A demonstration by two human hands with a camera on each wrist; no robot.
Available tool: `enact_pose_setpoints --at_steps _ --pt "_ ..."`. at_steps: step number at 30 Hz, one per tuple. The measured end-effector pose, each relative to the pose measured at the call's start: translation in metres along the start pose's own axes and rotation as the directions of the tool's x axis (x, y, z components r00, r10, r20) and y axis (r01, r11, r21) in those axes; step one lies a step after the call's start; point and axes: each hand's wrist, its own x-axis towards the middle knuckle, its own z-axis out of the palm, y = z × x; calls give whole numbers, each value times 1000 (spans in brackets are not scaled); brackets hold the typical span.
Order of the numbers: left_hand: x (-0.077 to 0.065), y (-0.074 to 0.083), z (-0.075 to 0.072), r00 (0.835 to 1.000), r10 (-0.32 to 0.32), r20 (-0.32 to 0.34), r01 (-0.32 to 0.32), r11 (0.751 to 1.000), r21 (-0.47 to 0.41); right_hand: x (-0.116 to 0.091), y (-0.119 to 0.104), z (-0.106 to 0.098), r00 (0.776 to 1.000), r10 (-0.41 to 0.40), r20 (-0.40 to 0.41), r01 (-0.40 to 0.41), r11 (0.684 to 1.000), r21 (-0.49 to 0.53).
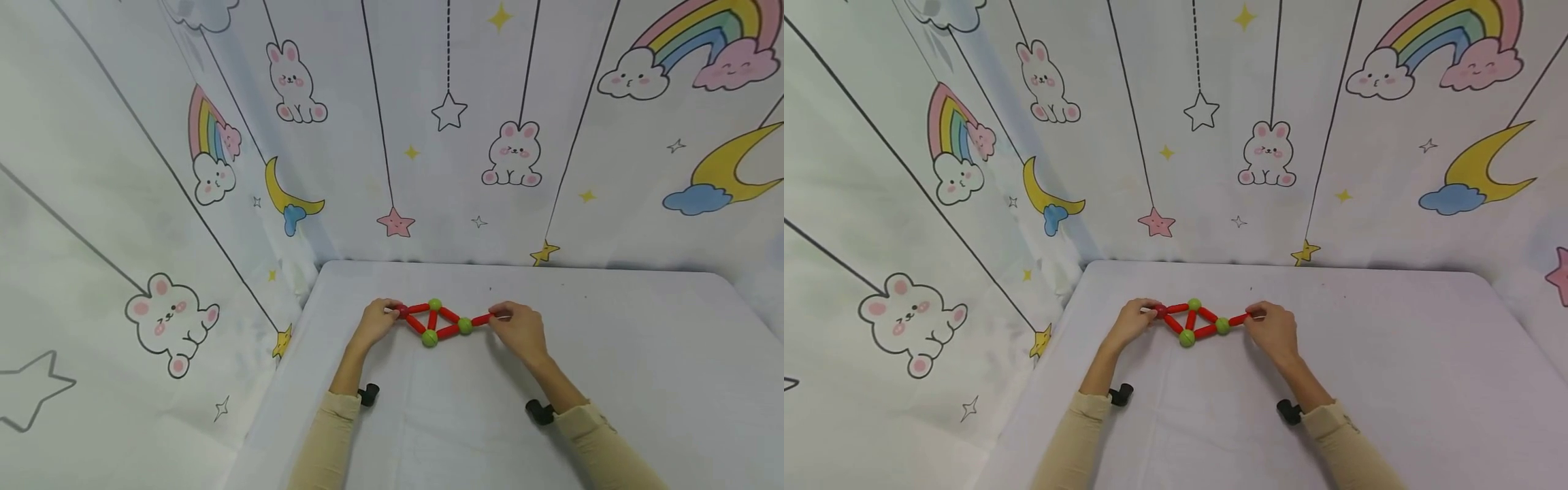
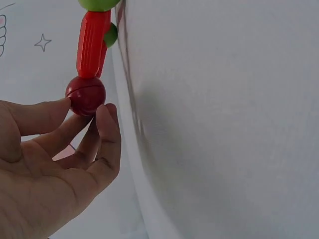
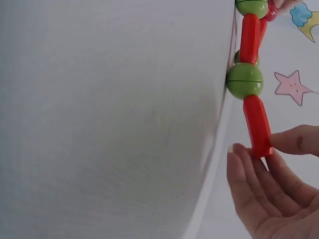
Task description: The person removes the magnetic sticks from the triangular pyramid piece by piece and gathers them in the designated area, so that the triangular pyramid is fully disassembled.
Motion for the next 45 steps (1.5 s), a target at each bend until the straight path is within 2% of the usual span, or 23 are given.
enact_pose_setpoints --at_steps 3,10,19,25,30,35,40,45 --pt "3 -4 0 1000 0 2 0 999 51 1 3 -2 1000 12 13 -11 1000 -21" --pt "7 -9 0 999 13 35 -16 997 76 7 8 -4 996 55 68 -48 994 -96" --pt "10 -12 3 998 -4 59 3 1000 19 11 9 -8 983 97 153 -78 989 -127" --pt "10 -7 -1 999 -15 32 17 998 -63 14 3 -9 980 94 175 -67 986 -153" --pt "14 -7 -3 1000 -15 -2 14 987 -161 12 -11 -12 989 41 143 -20 989 -147" --pt "13 -6 -5 1000 -26 -5 24 970 -243 11 -28 -7 991 -77 114 88 991 -104" --pt "13 -7 -5 997 -49 52 63 947 -316 14 -41 6 980 -169 106 175 984 -45" --pt "16 -11 -4 992 -67 109 105 911 -398 16 -53 19 971 -186 151 186 982 15"
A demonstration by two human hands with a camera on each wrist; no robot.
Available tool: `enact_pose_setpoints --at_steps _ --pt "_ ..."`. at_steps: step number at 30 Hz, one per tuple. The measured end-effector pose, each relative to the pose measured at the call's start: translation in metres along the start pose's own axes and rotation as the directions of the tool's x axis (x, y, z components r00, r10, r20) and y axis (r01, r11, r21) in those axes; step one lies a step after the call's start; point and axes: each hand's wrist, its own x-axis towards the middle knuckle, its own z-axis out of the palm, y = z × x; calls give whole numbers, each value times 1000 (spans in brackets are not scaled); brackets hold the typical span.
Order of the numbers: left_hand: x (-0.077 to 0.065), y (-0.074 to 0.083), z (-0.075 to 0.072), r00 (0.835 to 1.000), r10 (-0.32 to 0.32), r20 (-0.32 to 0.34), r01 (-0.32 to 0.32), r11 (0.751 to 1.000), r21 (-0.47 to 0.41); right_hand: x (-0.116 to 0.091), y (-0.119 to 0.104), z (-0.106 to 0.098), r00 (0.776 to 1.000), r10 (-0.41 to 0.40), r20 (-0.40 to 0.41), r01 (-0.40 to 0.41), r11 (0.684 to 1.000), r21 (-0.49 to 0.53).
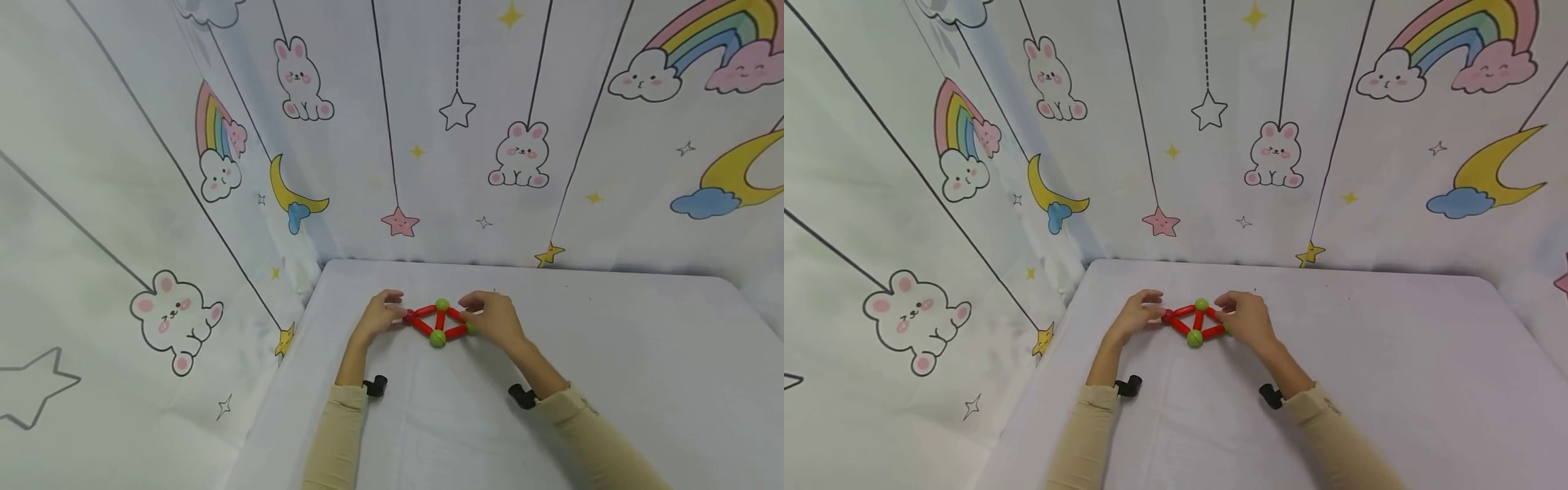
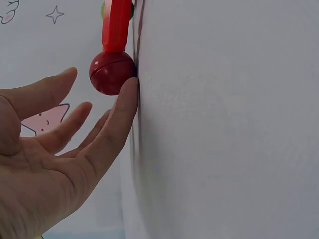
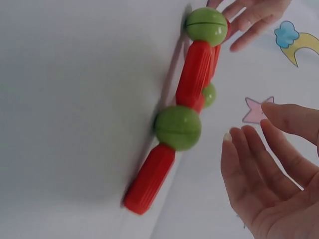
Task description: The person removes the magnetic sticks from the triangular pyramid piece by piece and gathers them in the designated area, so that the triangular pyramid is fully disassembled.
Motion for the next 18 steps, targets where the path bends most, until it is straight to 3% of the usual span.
enact_pose_setpoints --at_steps 7,18 --pt "4 -6 0 998 -30 50 37 990 -135 11 -10 19 998 13 62 -18 997 75" --pt "7 -9 5 998 -12 61 21 988 -151 22 -25 42 986 73 153 -91 989 116"
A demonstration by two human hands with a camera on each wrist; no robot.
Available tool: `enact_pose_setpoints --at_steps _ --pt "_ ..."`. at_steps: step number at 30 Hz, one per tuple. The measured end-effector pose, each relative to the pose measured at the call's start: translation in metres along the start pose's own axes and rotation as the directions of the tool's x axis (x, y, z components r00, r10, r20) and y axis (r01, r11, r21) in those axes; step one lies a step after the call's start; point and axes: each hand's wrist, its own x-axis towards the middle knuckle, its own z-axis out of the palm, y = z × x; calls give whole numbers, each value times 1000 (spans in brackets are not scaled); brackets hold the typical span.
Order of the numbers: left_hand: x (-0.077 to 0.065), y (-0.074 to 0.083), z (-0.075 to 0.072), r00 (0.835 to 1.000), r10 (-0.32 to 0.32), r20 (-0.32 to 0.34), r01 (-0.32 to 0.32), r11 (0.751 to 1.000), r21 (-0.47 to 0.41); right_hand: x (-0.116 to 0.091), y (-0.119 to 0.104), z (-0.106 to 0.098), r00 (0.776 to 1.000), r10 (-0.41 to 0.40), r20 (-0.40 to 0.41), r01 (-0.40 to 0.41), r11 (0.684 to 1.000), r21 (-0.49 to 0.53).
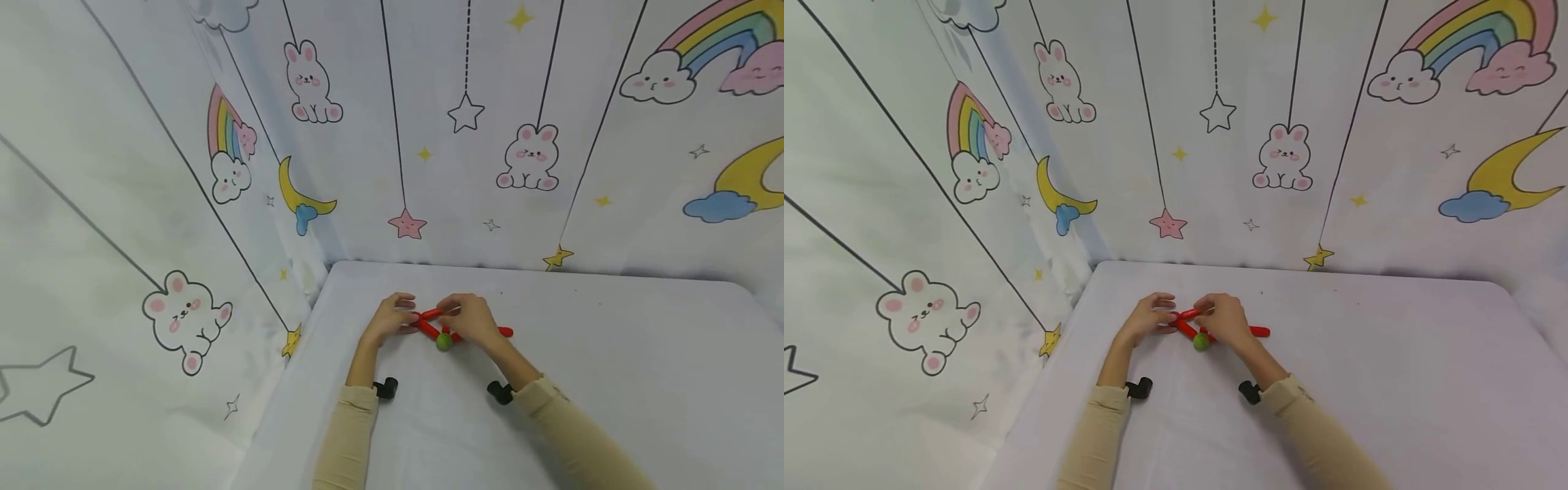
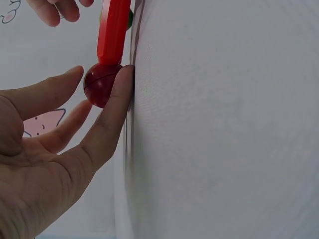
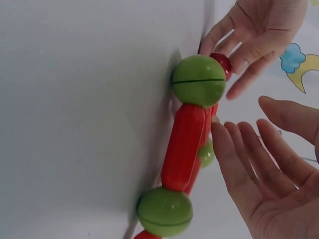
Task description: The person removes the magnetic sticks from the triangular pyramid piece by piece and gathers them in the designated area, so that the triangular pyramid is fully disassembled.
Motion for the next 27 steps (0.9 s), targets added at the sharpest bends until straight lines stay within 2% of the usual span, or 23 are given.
enact_pose_setpoints --at_steps 7,15,27 --pt "0 1 1 1000 13 2 -13 1000 10 8 -3 11 1000 15 14 -13 995 -98" --pt "0 0 1 1000 9 -18 -9 1000 -10 15 -5 20 998 35 47 -30 994 -106" --pt "0 0 3 1000 4 -20 -4 1000 -22 24 -4 30 997 57 48 -49 985 -165"
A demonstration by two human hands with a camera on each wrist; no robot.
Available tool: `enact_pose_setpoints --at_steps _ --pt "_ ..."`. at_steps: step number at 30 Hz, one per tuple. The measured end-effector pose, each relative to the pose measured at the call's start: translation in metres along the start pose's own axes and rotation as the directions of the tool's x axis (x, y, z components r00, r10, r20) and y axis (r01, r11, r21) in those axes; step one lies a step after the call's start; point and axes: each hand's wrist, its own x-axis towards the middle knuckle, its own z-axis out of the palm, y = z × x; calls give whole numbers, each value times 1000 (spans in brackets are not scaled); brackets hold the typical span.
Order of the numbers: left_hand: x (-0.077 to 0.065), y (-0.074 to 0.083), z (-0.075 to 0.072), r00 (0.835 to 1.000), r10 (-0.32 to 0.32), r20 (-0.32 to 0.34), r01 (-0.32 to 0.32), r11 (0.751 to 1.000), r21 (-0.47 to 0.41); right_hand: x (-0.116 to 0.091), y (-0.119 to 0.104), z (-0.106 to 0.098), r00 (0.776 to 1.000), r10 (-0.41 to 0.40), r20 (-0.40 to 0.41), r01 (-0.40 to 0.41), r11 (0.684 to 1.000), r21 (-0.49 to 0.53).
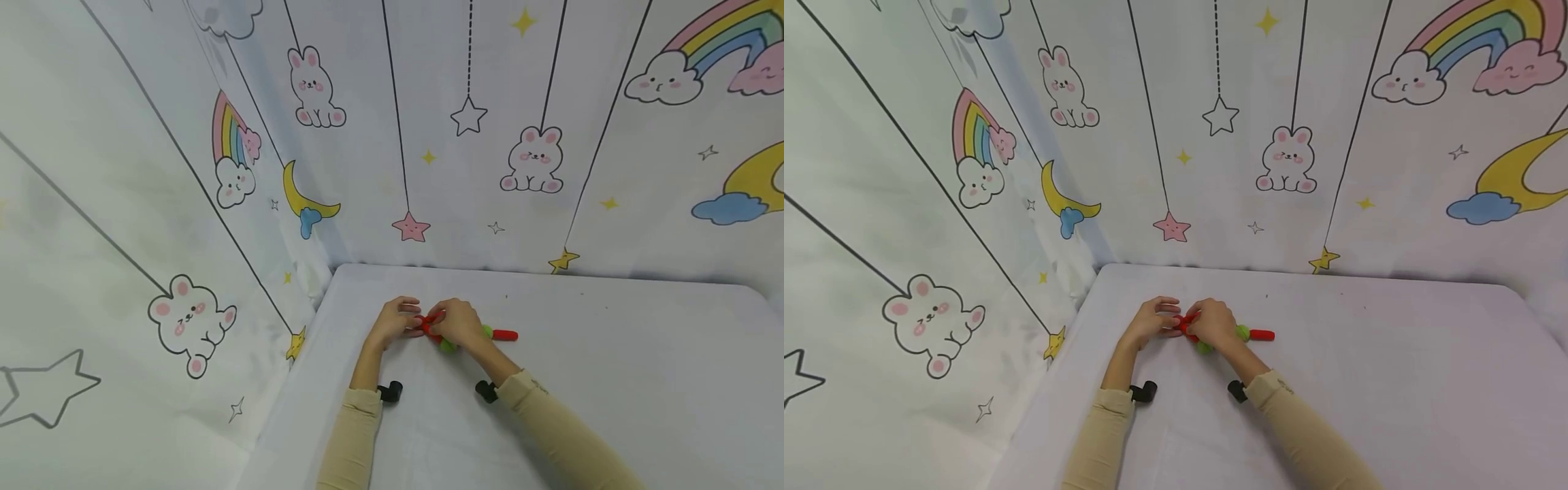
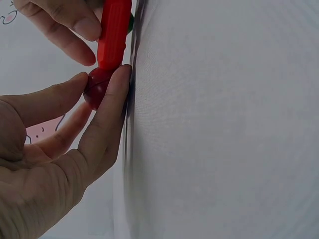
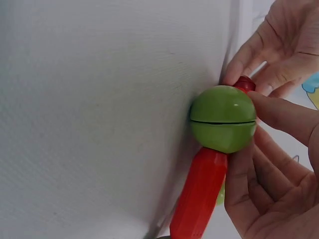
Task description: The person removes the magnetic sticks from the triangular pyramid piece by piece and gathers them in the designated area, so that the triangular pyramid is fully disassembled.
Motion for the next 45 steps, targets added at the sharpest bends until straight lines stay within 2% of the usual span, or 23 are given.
enact_pose_setpoints --at_steps 4,11,20,31,42,45 --pt "0 0 -1 1000 2 7 -2 1000 11 2 0 2 1000 9 8 -9 1000 -1" --pt "2 -2 0 1000 12 13 -12 1000 5 5 5 1 1000 -20 2 20 1000 9" --pt "2 -2 2 1000 3 28 -3 1000 30 4 5 -1 999 -21 35 20 999 42" --pt "-2 6 -1 996 -64 55 62 997 40 2 4 -2 999 -23 43 21 998 57" --pt "-2 8 -7 995 -63 83 58 996 60 -1 8 -2 994 -33 104 22 994 104" --pt "1 8 -10 996 -42 81 38 998 48 -2 8 -2 994 -48 100 37 994 105"
